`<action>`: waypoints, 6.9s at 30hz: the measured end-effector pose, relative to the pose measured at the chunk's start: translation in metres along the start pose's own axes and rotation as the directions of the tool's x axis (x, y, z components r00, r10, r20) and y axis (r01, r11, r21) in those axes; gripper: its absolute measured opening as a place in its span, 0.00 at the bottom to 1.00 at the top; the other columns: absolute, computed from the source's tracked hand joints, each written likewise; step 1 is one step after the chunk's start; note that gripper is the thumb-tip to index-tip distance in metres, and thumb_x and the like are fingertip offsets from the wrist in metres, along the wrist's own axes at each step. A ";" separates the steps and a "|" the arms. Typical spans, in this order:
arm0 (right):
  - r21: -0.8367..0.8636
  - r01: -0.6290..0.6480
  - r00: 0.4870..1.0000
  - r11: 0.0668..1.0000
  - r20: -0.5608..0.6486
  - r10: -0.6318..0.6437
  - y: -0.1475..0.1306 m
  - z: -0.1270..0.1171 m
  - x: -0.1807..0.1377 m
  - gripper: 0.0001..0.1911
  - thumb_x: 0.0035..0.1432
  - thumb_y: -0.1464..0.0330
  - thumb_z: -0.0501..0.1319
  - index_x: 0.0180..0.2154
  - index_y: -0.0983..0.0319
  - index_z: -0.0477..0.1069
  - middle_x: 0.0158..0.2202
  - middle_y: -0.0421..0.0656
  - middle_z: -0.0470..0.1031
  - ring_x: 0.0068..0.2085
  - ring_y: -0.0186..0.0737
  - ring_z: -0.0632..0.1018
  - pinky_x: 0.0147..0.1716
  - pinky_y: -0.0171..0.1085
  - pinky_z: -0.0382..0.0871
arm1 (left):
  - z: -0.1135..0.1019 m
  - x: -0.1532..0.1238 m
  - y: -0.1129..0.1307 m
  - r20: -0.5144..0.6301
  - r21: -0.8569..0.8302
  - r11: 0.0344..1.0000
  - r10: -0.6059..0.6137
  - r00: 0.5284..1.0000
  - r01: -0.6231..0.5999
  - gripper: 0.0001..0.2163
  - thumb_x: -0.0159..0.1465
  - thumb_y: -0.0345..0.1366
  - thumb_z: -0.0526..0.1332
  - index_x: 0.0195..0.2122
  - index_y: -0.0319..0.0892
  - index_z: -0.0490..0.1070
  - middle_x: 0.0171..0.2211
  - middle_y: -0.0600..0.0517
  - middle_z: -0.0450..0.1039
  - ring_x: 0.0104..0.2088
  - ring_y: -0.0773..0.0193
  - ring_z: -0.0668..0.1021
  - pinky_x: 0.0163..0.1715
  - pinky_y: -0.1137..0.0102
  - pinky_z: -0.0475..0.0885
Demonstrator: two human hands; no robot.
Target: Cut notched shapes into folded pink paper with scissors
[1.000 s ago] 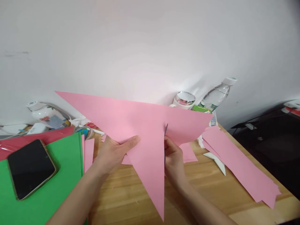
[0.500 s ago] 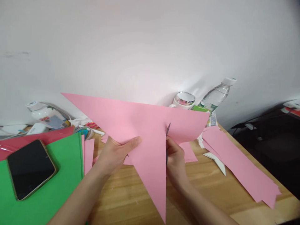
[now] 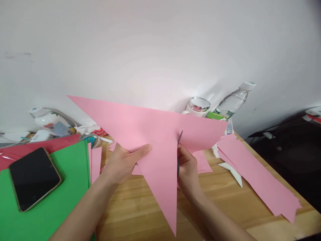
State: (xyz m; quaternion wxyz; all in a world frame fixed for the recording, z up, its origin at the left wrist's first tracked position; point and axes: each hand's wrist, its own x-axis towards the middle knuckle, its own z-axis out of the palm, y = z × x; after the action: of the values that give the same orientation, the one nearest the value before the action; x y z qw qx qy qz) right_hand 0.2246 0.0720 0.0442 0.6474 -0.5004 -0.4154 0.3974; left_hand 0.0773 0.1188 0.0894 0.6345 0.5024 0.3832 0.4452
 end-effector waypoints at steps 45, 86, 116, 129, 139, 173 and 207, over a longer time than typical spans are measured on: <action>0.030 -0.039 0.999 0.999 -0.027 0.040 -0.002 0.001 0.000 0.09 0.42 0.76 0.62 0.30 0.61 0.72 0.27 0.38 0.77 0.27 0.36 0.74 0.24 0.32 0.67 | 0.002 0.000 0.008 -0.121 0.009 1.000 -0.024 0.992 0.025 0.11 0.48 0.36 0.70 0.32 0.39 0.76 0.36 0.47 0.79 0.40 0.53 0.79 0.42 0.61 0.75; 0.082 -0.010 1.000 0.997 0.010 0.009 -0.001 -0.001 0.004 0.15 0.41 0.75 0.65 0.35 0.61 0.69 0.32 0.40 0.75 0.33 0.37 0.74 0.28 0.33 0.67 | -0.003 0.000 0.011 0.049 -0.116 0.981 -0.151 0.987 0.155 0.07 0.51 0.31 0.68 0.33 0.40 0.78 0.32 0.50 0.80 0.32 0.63 0.80 0.32 0.74 0.76; 0.037 -0.026 0.999 0.999 0.030 0.024 0.000 -0.002 0.003 0.15 0.41 0.73 0.66 0.35 0.60 0.69 0.33 0.41 0.75 0.33 0.38 0.74 0.29 0.35 0.68 | -0.002 -0.001 0.013 0.015 -0.094 0.983 -0.159 0.987 0.160 0.08 0.50 0.32 0.69 0.32 0.40 0.78 0.33 0.49 0.80 0.31 0.61 0.80 0.31 0.73 0.75; 0.020 -0.044 0.999 0.999 0.001 0.044 0.001 -0.002 0.002 0.11 0.43 0.74 0.63 0.32 0.60 0.69 0.30 0.38 0.74 0.30 0.36 0.72 0.26 0.33 0.65 | -0.002 -0.002 0.012 0.017 -0.076 0.989 -0.128 0.992 0.129 0.07 0.51 0.31 0.68 0.32 0.41 0.78 0.33 0.50 0.80 0.31 0.62 0.80 0.33 0.71 0.76; 0.065 -0.052 0.998 0.997 -0.020 0.053 0.001 -0.002 0.002 0.12 0.41 0.76 0.65 0.32 0.60 0.71 0.27 0.38 0.74 0.28 0.36 0.72 0.24 0.33 0.65 | 0.001 -0.001 0.015 0.053 -0.108 0.983 -0.145 0.988 0.150 0.08 0.50 0.32 0.69 0.32 0.40 0.78 0.31 0.50 0.80 0.30 0.62 0.80 0.29 0.74 0.75; 0.013 -0.042 0.996 0.999 -0.079 0.043 0.000 -0.001 0.001 0.11 0.41 0.77 0.64 0.30 0.60 0.74 0.24 0.37 0.75 0.25 0.35 0.72 0.21 0.32 0.66 | -0.003 -0.002 0.011 0.044 -0.114 0.980 -0.157 0.987 0.162 0.08 0.52 0.31 0.68 0.34 0.40 0.77 0.35 0.49 0.80 0.33 0.63 0.80 0.34 0.74 0.76; -0.003 -0.014 0.997 1.000 -0.081 0.013 -0.003 -0.003 0.004 0.12 0.42 0.78 0.61 0.32 0.62 0.71 0.27 0.36 0.76 0.27 0.32 0.72 0.24 0.29 0.65 | -0.003 0.000 0.009 0.075 -0.111 0.974 -0.187 0.979 0.195 0.10 0.52 0.30 0.68 0.36 0.39 0.76 0.34 0.50 0.80 0.33 0.64 0.79 0.34 0.73 0.76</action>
State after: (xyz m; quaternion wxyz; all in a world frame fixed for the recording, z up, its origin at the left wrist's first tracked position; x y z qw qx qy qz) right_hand 0.2291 0.0744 0.0474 0.6600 -0.5201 -0.3863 0.3805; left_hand 0.0730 0.1206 0.0973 0.7149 0.4387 0.3823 0.3876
